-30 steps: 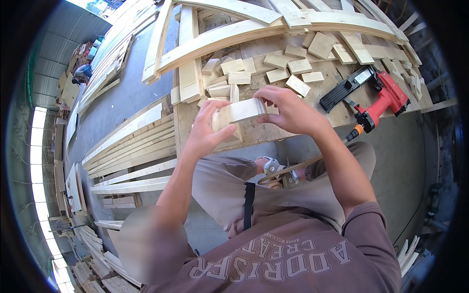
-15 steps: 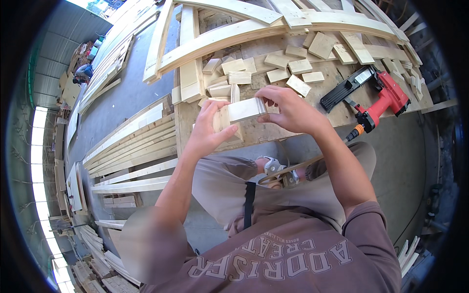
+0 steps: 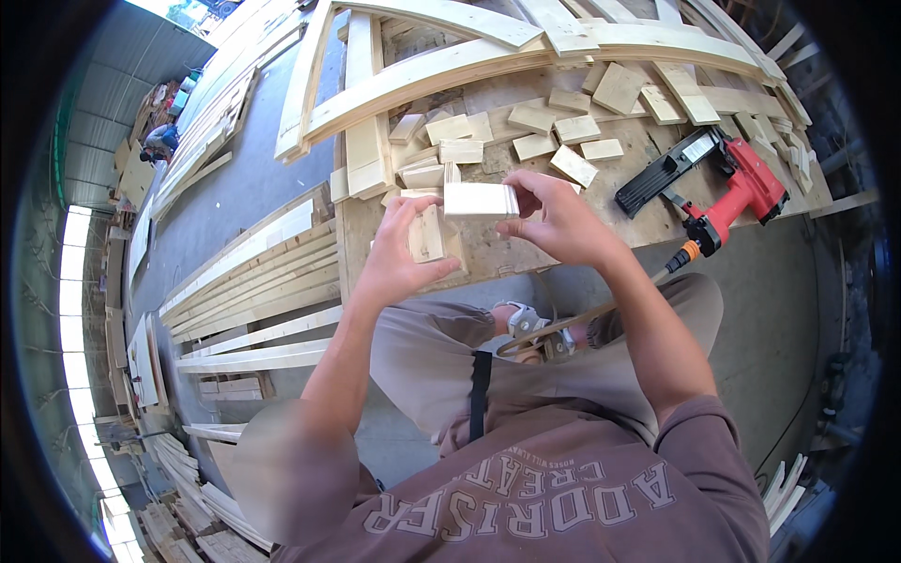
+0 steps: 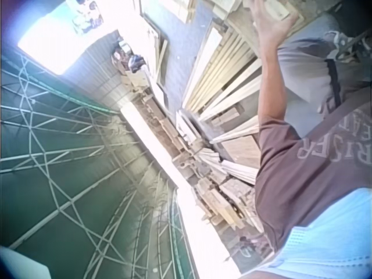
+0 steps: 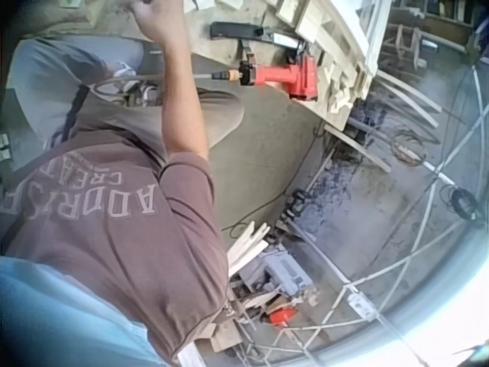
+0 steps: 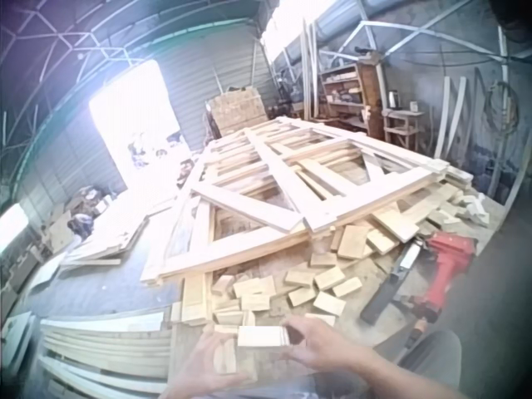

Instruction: The person assembles small wooden blocks into a larger structure by hand, aligning and stacking them. The person uses a red nail gun to fasten the blocks together at intervals.

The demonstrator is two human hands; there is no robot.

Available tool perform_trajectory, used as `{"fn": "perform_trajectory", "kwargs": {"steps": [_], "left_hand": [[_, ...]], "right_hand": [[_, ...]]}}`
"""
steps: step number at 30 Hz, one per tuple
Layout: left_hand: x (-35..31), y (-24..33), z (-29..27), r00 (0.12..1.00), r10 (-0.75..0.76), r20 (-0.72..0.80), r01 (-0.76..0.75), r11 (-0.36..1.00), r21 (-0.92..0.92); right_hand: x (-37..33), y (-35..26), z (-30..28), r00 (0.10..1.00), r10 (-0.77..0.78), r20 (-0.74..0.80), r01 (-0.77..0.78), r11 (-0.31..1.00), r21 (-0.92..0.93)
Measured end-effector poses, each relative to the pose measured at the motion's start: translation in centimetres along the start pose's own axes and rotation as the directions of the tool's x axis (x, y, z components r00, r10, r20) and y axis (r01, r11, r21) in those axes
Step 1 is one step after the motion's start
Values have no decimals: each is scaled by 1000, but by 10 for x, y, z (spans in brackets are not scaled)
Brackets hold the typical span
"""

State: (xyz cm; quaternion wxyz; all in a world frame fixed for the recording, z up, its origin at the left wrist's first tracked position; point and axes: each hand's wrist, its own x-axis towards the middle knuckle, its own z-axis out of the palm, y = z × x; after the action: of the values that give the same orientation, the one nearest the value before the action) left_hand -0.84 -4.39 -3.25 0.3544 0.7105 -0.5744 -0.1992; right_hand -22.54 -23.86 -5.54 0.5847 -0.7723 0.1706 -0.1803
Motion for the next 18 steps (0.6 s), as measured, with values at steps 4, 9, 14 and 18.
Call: {"fn": "perform_trajectory", "kwargs": {"steps": [4, 9, 14, 18], "left_hand": [[0, 3, -1, 1000, -13, 12, 13, 1000, 22], [-1, 3, -1, 1000, -15, 15, 15, 1000, -1], [-2, 2, -2, 1000, -21, 9, 21, 1000, -13], [-1, 5, -1, 999, -49, 13, 49, 998, -29]], "right_hand": [[-5, 22, 25, 979, 205, -16, -179, 889, 421], [-5, 26, 49, 981, 182, -64, -111, 804, 585], [-4, 14, 52, 993, 103, -61, -37, 750, 660], [-2, 15, 56, 995, 51, -81, 22, 708, 706]]}}
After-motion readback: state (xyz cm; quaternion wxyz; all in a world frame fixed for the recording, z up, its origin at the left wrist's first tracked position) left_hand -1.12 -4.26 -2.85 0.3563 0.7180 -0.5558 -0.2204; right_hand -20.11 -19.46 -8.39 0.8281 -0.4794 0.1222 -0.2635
